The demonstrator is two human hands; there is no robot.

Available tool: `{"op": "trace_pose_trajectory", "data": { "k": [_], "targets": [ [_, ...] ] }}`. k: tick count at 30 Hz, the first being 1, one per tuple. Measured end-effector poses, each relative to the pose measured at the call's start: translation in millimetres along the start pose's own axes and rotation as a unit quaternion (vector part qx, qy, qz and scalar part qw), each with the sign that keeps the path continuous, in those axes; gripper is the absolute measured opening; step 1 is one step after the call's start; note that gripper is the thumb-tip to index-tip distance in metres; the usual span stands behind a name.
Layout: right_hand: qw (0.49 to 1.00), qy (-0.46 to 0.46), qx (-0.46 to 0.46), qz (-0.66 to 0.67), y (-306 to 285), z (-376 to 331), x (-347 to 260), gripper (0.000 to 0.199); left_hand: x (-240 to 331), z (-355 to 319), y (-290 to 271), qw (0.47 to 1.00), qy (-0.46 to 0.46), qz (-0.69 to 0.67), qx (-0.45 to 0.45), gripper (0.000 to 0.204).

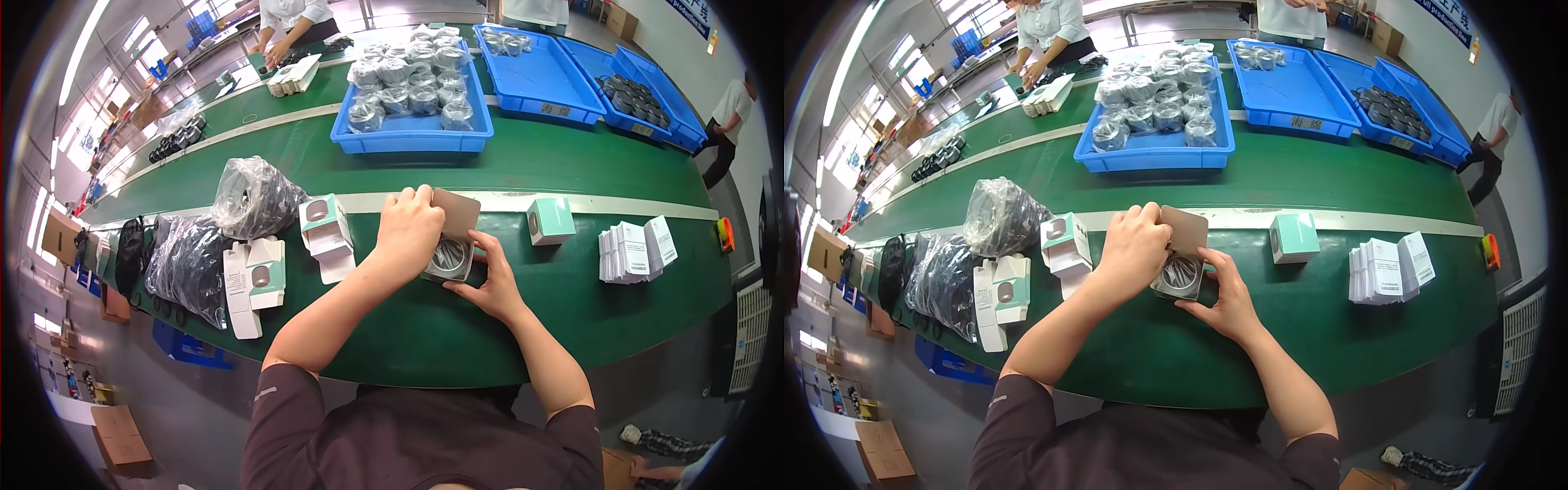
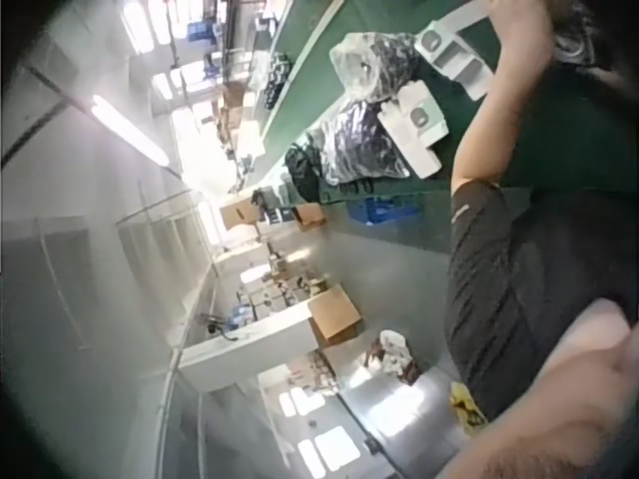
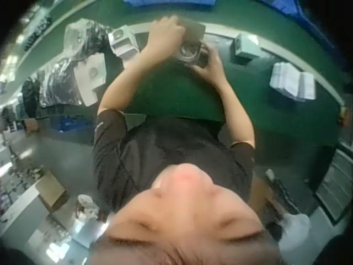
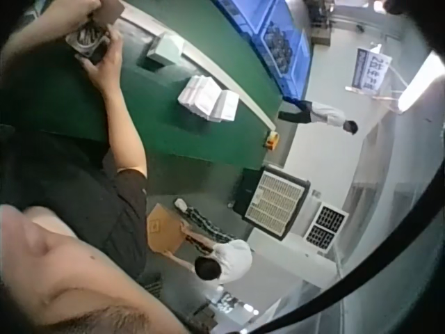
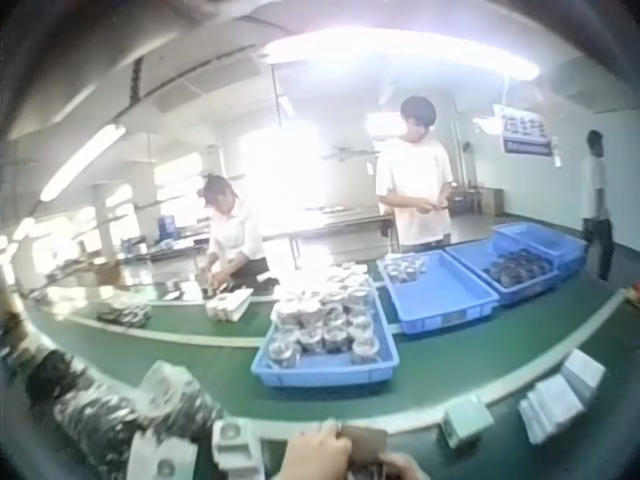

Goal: The person assembles cardboard product boxes, inserts packaged components along with manuals and accessories into each box by hand, folds them closed, and stacks the completed packages on the table.

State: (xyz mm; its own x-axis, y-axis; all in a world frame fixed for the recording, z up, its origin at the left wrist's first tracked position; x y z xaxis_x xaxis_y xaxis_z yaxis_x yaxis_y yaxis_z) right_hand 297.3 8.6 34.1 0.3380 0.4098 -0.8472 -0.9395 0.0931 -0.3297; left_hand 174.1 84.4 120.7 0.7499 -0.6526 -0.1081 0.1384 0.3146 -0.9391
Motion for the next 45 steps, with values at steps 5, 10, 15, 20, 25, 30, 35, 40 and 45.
{"op": "trace_pose_trajectory", "data": {
  "k": [5,10,15,20,25,30,35,40,45],
  "targets": [
    [1.000,-0.003,0.004,-0.002,-1.4,-0.4,2.2,0.097,0.3,-9.1,-11.9,0.998,-0.032,-0.014,0.057,0.014],
    [1.000,-0.001,-0.003,-0.003,1.4,0.4,2.7,0.097,10.4,-10.2,-3.6,0.998,-0.030,0.036,0.051,0.013],
    [1.000,-0.003,0.005,-0.002,-1.1,0.7,0.5,0.097,2.2,-5.2,-1.4,0.998,-0.052,0.025,0.040,0.011],
    [1.000,-0.010,-0.006,-0.004,0.1,0.9,-0.8,0.096,-9.6,-21.8,10.0,0.986,-0.105,-0.081,-0.098,0.016],
    [1.000,-0.013,-0.008,-0.002,-0.7,1.1,-1.3,0.096,-9.1,-27.5,1.4,0.991,-0.097,-0.089,0.037,0.014],
    [1.000,-0.006,-0.006,-0.005,-0.7,1.9,0.5,0.096,-12.4,-27.4,1.8,0.991,-0.090,-0.075,0.060,0.013],
    [1.000,-0.006,-0.008,-0.005,0.0,3.1,1.2,0.096,-8.0,-27.5,18.1,0.995,-0.097,-0.032,0.006,0.014],
    [1.000,-0.010,-0.016,-0.004,1.9,3.0,2.1,0.096,-5.7,-27.5,30.1,0.996,-0.086,-0.005,-0.036,0.010],
    [1.000,0.000,-0.008,-0.003,0.3,1.6,4.4,0.094,-1.4,-32.8,19.5,0.994,-0.087,0.000,0.071,0.005]
  ]
}}
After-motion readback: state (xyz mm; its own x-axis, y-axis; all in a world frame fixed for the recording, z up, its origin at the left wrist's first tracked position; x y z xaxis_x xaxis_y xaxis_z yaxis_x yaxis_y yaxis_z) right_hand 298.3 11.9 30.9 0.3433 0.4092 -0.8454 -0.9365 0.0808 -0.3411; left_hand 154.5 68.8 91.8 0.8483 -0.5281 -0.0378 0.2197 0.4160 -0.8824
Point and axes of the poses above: each hand's wrist, its own z-axis towards the middle knuckle, its own y-axis out of the palm, x = y × z, the point moved 9 cm from there along z, towards the middle knuckle, and after that the axes turned 6 degrees about z, right-handed, at the moved point
